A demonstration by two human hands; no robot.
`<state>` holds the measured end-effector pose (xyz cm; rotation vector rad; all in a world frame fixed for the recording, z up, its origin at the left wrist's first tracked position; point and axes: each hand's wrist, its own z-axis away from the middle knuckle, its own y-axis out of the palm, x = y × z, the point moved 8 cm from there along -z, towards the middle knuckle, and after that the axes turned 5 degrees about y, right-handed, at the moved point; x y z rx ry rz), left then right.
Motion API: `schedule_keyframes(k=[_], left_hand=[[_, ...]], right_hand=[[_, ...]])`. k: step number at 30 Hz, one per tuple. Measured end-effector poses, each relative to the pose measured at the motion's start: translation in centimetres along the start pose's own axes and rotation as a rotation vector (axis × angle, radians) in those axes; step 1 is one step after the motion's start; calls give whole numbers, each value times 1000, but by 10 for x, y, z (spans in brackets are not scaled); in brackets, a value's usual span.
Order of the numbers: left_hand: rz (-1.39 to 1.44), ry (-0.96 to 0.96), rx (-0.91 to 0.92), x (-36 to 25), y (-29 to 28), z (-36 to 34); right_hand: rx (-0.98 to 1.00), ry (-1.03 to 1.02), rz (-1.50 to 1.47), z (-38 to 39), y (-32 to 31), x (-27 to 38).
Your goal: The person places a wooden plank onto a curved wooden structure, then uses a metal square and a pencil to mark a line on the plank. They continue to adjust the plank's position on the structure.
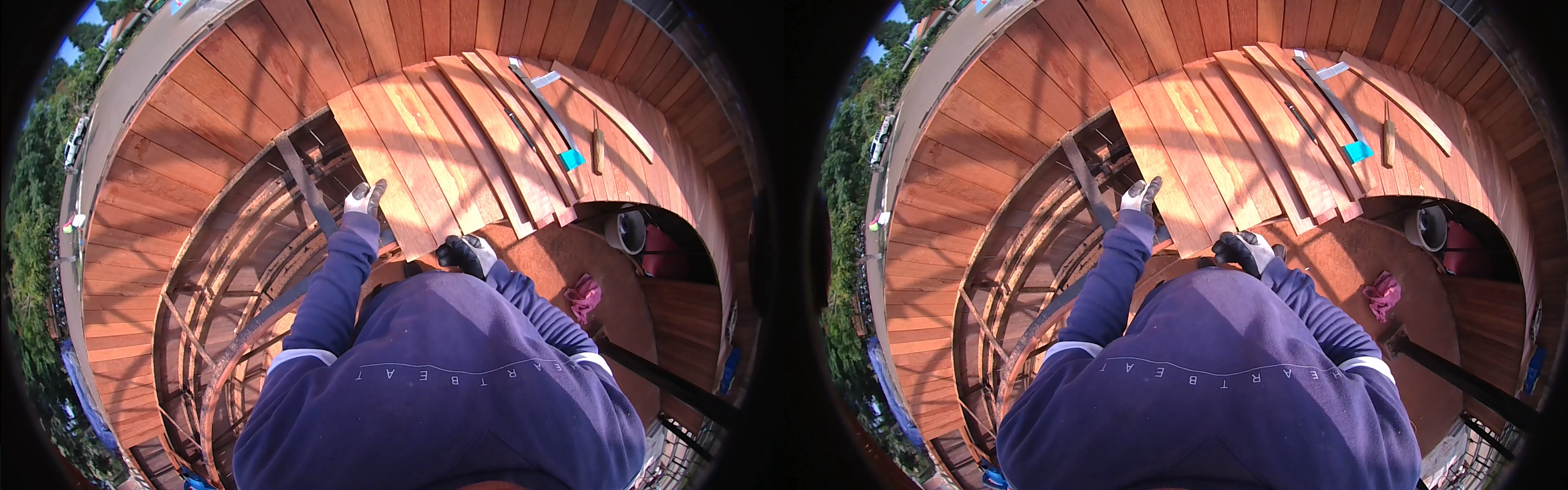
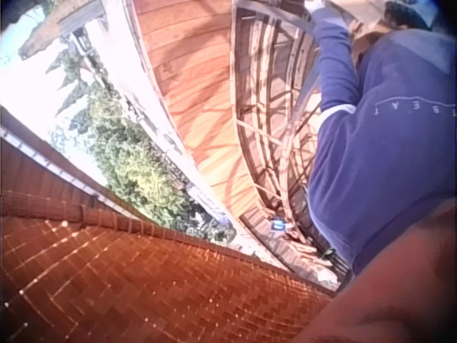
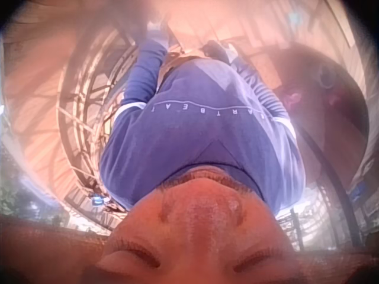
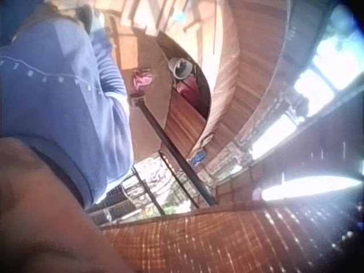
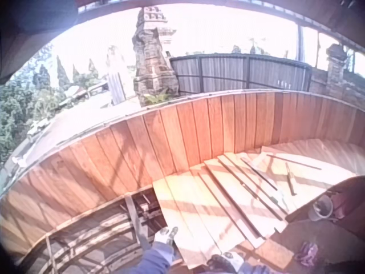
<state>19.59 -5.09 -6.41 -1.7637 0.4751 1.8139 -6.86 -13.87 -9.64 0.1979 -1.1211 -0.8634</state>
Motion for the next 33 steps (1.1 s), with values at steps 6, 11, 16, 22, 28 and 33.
schedule_keyframes(k=[6,11,16,22,28,33], left_hand=[[-26,43,-7,-1,-1,0],[-83,-1,31,9,-3,-4],[-90,25,23,9,-3,-4],[-29,56,-26,4,-2,-4],[13,17,-38,5,-2,-3],[298,24,-86,6,6,-10]], right_hand=[[10,29,-44,-3,-3,-4],[-12,27,-19,-1,-2,-2],[-42,19,-5,3,0,2],[73,35,82,-1,-7,-5],[-91,5,354,13,-39,-14],[-197,242,679,16,-138,-87]])
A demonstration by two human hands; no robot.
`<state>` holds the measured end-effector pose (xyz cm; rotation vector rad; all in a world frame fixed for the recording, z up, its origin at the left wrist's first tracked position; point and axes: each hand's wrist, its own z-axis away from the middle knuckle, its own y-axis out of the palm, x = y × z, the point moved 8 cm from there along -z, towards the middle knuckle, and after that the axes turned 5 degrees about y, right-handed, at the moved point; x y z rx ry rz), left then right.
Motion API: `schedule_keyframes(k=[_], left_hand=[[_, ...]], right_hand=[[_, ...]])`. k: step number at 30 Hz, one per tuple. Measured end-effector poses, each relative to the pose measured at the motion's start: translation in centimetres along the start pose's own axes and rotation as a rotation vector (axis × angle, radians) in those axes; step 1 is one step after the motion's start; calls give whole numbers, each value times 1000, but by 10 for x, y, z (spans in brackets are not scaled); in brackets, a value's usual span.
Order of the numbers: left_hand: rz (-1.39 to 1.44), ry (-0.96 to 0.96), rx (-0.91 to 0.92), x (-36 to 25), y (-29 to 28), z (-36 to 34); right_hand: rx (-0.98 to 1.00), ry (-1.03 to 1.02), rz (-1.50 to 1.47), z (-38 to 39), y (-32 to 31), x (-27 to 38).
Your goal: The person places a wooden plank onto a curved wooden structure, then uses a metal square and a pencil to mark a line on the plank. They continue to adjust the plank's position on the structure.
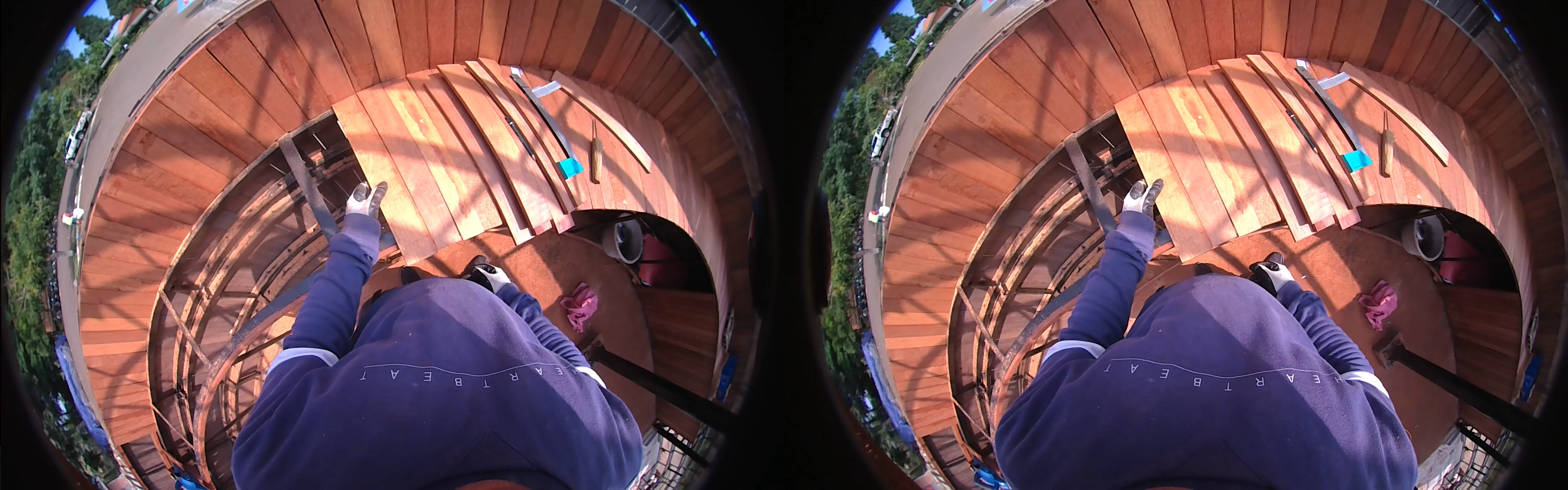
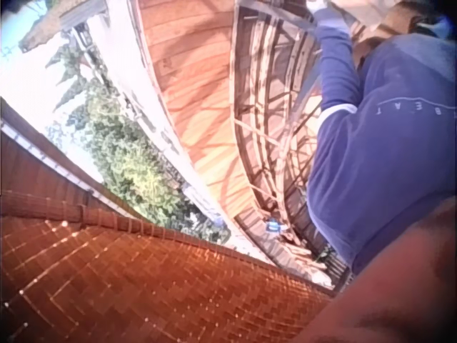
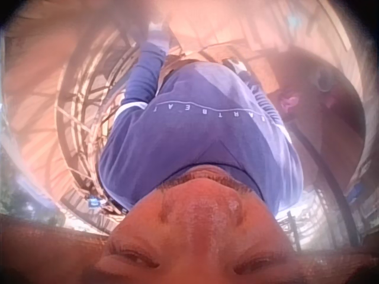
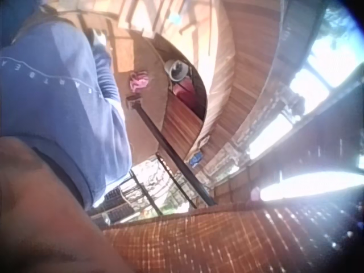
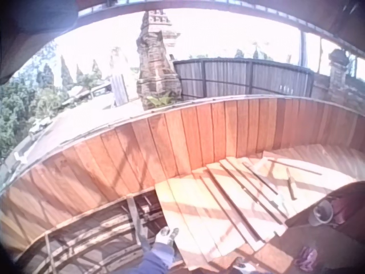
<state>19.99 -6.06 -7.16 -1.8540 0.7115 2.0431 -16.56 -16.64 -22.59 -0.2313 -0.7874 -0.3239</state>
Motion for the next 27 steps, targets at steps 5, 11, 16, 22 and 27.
schedule_keyframes(k=[5,11,16,22,27], left_hand=[[-275,49,118,11,-18,-7],[352,-167,-131,-8,-18,15],[281,-121,-36,-51,-6,22],[-359,230,43,-85,30,14],[-345,145,-9,-86,8,19]], right_hand=[[-175,100,351,11,-32,-28],[-226,140,-345,50,-49,-50],[-146,7,-165,107,-49,19],[-98,-43,-120,128,-63,84],[-4,-114,-152,159,-83,135]])
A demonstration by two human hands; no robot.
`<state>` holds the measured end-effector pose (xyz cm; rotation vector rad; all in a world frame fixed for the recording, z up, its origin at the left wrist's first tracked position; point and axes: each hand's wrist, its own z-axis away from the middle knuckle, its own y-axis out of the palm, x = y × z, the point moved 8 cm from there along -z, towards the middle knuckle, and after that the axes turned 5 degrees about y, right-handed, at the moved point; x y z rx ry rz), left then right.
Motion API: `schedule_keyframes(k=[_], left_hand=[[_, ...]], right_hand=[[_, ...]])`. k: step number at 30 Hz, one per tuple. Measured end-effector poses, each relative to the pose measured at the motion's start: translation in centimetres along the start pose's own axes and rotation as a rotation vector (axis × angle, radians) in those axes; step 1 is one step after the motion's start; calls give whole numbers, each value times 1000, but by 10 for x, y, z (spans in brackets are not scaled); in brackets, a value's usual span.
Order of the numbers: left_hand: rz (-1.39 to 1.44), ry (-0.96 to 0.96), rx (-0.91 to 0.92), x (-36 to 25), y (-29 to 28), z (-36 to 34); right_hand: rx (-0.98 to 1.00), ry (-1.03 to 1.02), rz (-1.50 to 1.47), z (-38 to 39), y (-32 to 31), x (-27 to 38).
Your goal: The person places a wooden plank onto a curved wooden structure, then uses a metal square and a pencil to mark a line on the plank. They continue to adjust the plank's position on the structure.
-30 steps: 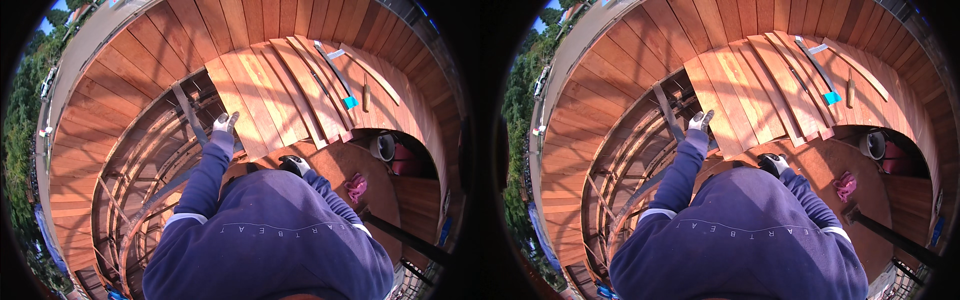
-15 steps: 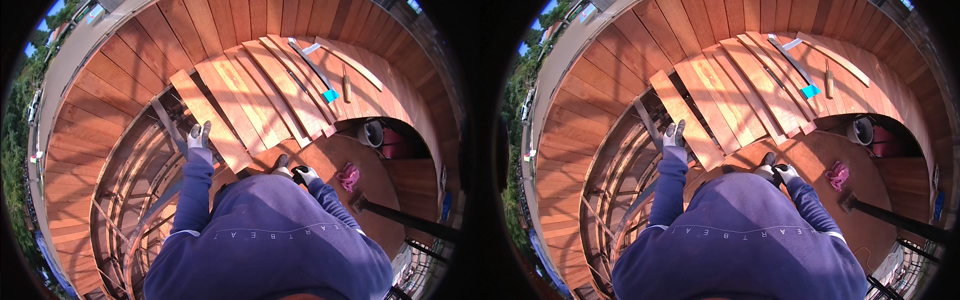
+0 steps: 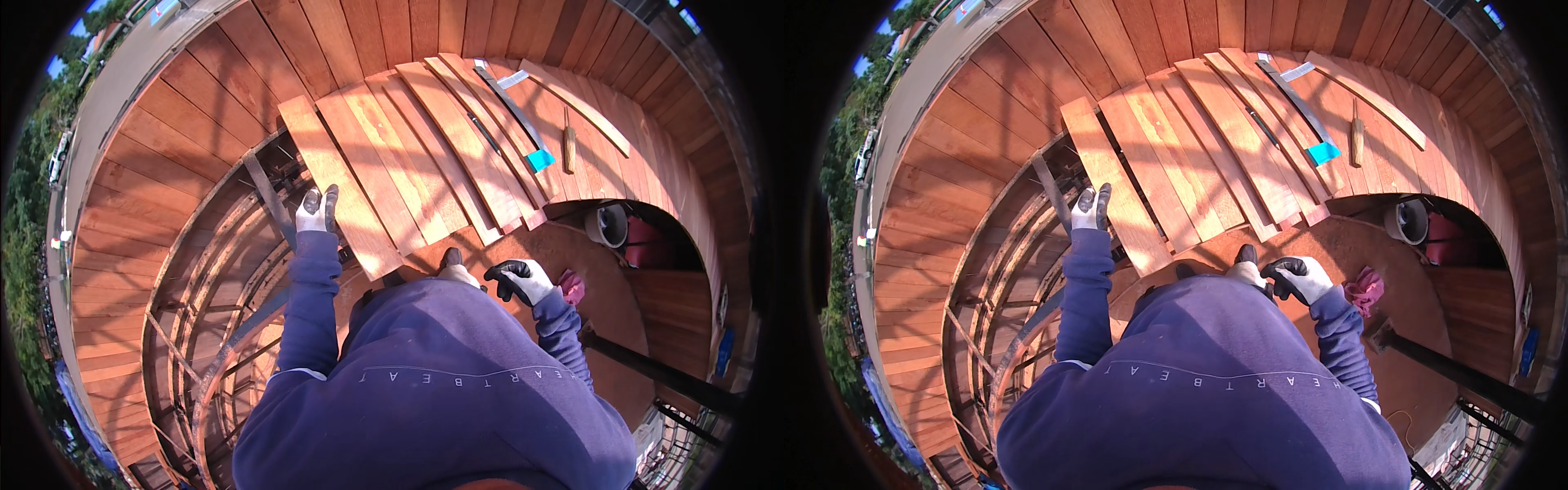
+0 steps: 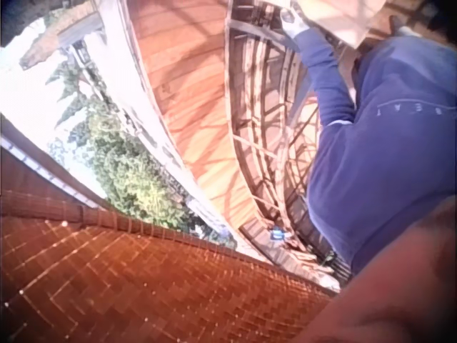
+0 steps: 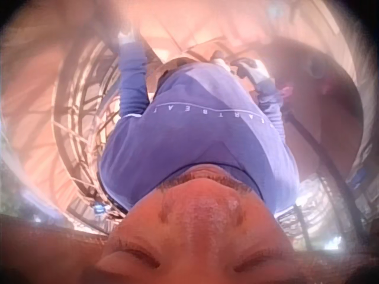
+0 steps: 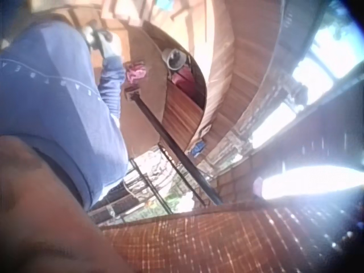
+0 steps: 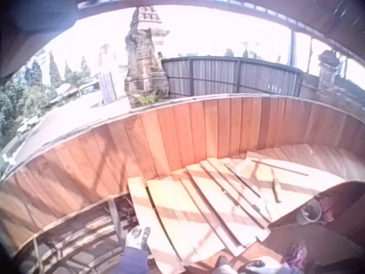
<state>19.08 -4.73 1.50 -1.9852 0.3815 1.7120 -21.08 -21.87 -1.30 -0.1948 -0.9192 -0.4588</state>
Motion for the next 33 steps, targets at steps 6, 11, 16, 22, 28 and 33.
schedule_keyframes(k=[6,11,16,22,28,33], left_hand=[[60,-24,-59,4,39,0],[26,-199,-54,-7,88,-5],[-208,-219,-58,8,96,-7],[-1072,55,9,-45,93,13],[-874,59,-73,-73,88,59],[-667,187,-88,-88,110,108]], right_hand=[[-353,-352,-56,-14,-64,86],[-669,-752,651,-47,-101,177],[-666,-789,646,-87,-144,196],[-553,-802,591,-93,-156,190],[-378,-759,1090,-107,-76,213],[-313,-740,1579,-154,-62,215]])
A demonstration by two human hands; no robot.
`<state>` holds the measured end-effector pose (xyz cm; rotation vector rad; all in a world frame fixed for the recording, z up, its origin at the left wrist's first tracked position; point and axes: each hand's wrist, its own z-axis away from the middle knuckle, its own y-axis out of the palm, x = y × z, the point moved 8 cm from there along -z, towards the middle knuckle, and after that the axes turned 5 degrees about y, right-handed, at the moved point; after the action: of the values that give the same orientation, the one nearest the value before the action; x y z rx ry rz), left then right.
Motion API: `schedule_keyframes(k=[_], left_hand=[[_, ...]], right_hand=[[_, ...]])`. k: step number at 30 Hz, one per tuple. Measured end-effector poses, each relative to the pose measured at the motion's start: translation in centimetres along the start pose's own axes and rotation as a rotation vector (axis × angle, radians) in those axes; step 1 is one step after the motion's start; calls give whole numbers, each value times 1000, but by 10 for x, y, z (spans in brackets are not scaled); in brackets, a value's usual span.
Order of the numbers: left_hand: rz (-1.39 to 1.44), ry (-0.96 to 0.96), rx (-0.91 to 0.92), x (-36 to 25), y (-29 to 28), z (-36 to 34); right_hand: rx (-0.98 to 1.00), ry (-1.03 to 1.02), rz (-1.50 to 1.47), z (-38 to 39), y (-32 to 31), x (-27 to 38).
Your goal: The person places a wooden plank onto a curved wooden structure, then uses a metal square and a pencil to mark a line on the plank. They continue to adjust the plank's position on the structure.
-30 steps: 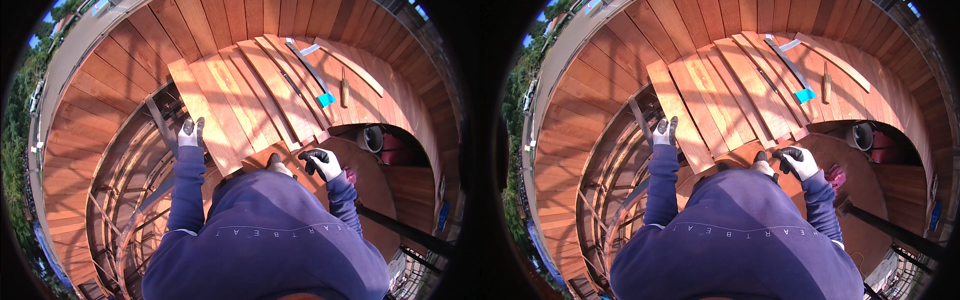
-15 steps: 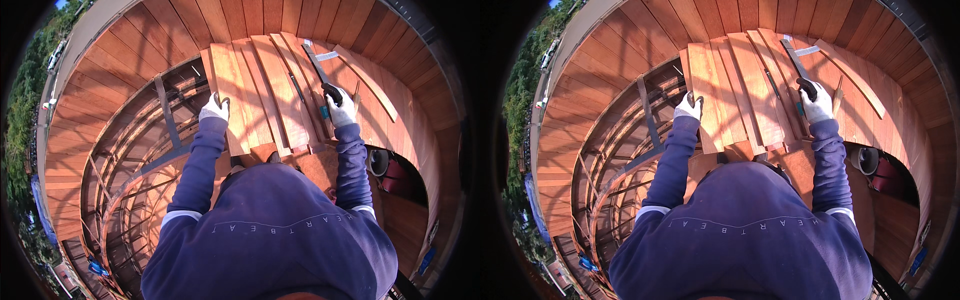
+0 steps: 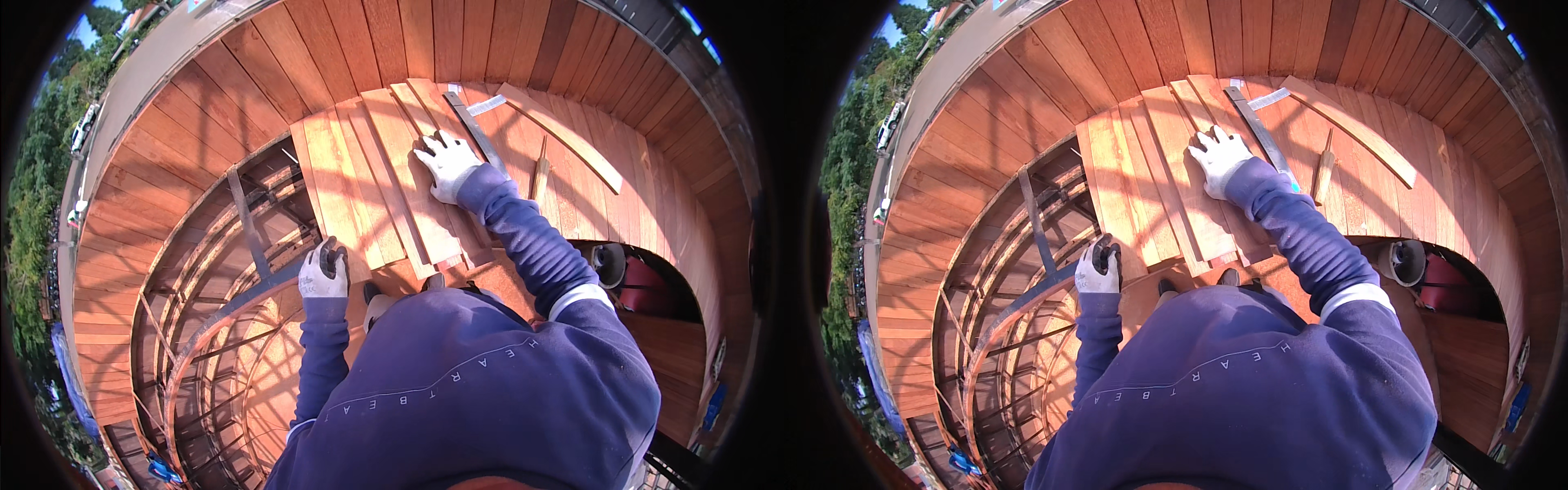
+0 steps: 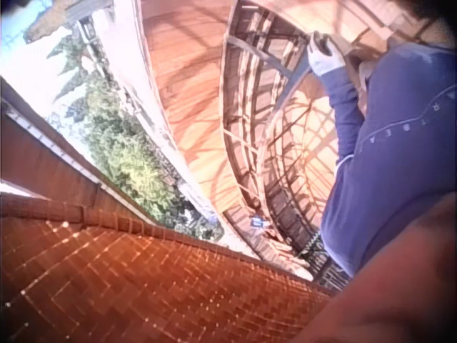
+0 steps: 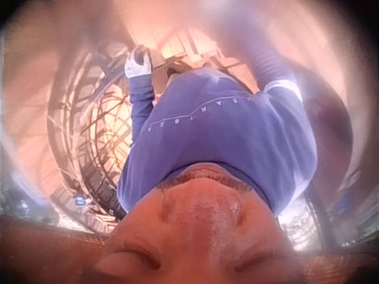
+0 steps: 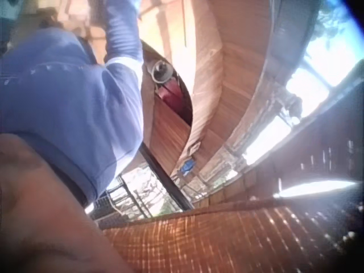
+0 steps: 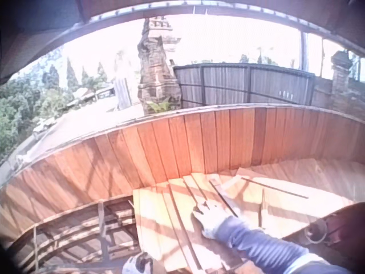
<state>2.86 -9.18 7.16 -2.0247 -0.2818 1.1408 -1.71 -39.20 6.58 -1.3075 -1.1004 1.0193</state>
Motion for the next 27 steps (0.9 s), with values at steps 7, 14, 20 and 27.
schedule_keyframes(k=[7,14,20,27], left_hand=[[163,-136,35,18,14,49],[216,-45,80,15,17,28],[335,-44,94,6,26,12],[396,-75,150,-17,36,22]], right_hand=[[231,-149,72,-18,5,-2],[7,-119,57,-19,7,-1],[55,-166,32,-5,1,-1],[116,-99,-105,51,11,15]])
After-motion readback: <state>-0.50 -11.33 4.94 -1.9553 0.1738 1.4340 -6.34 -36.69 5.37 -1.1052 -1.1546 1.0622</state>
